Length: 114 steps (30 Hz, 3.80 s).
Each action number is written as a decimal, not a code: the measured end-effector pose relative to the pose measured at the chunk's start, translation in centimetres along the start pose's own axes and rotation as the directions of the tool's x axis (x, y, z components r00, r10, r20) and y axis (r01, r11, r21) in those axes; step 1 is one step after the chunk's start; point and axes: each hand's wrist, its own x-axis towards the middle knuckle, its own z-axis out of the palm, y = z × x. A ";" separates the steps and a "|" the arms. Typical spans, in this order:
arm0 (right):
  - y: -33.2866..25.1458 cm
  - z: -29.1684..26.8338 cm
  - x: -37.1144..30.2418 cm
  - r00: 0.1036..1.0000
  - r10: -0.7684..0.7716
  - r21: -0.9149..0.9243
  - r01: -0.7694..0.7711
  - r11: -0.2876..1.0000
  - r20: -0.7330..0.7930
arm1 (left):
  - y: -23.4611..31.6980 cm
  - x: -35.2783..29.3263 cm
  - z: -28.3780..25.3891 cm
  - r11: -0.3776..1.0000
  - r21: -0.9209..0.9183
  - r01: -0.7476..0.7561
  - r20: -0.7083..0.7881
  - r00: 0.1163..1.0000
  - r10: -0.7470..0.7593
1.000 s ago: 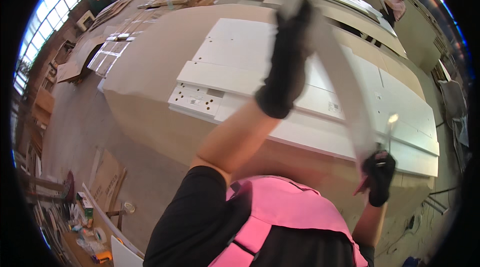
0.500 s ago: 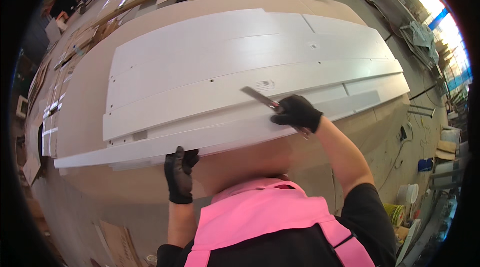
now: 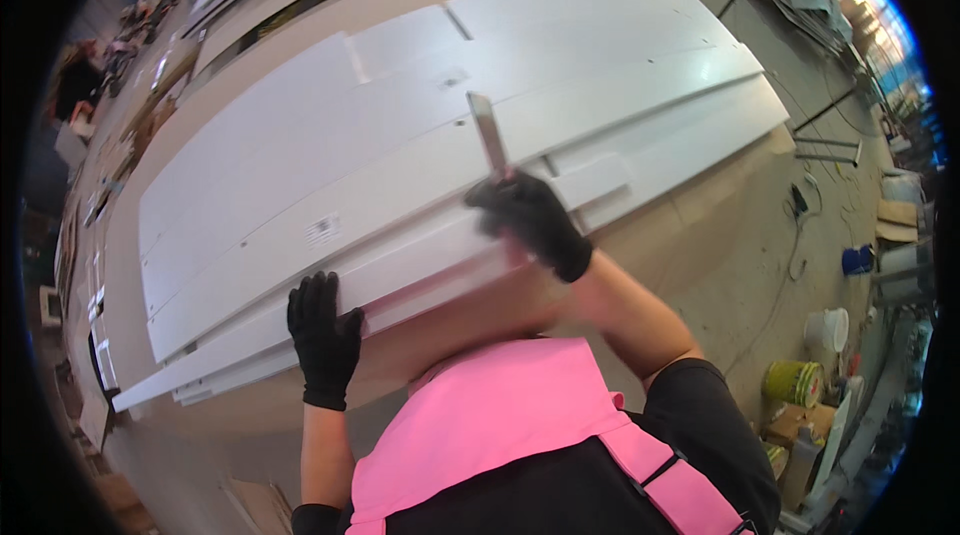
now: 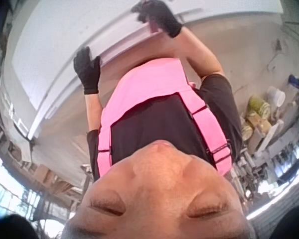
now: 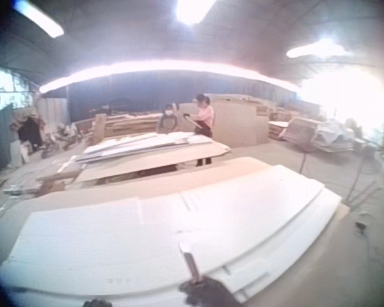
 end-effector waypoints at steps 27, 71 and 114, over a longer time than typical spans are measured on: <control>-6.9 -24.0 1.3 0.975 0.074 -0.920 0.173 0.351 0.212 | 5.8 3.2 3.5 0.992 0.121 -0.038 -0.065 0.997 0.046; -1.0 -21.4 -7.4 0.959 -0.187 -0.964 -0.174 0.203 -0.212 | 13.1 10.6 5.4 0.906 -0.341 -0.250 0.046 0.958 0.282; 1.0 -12.8 -6.3 0.976 -0.216 -0.988 -0.003 0.157 -0.038 | 14.7 12.8 6.0 0.926 -0.305 -0.221 0.034 0.970 0.243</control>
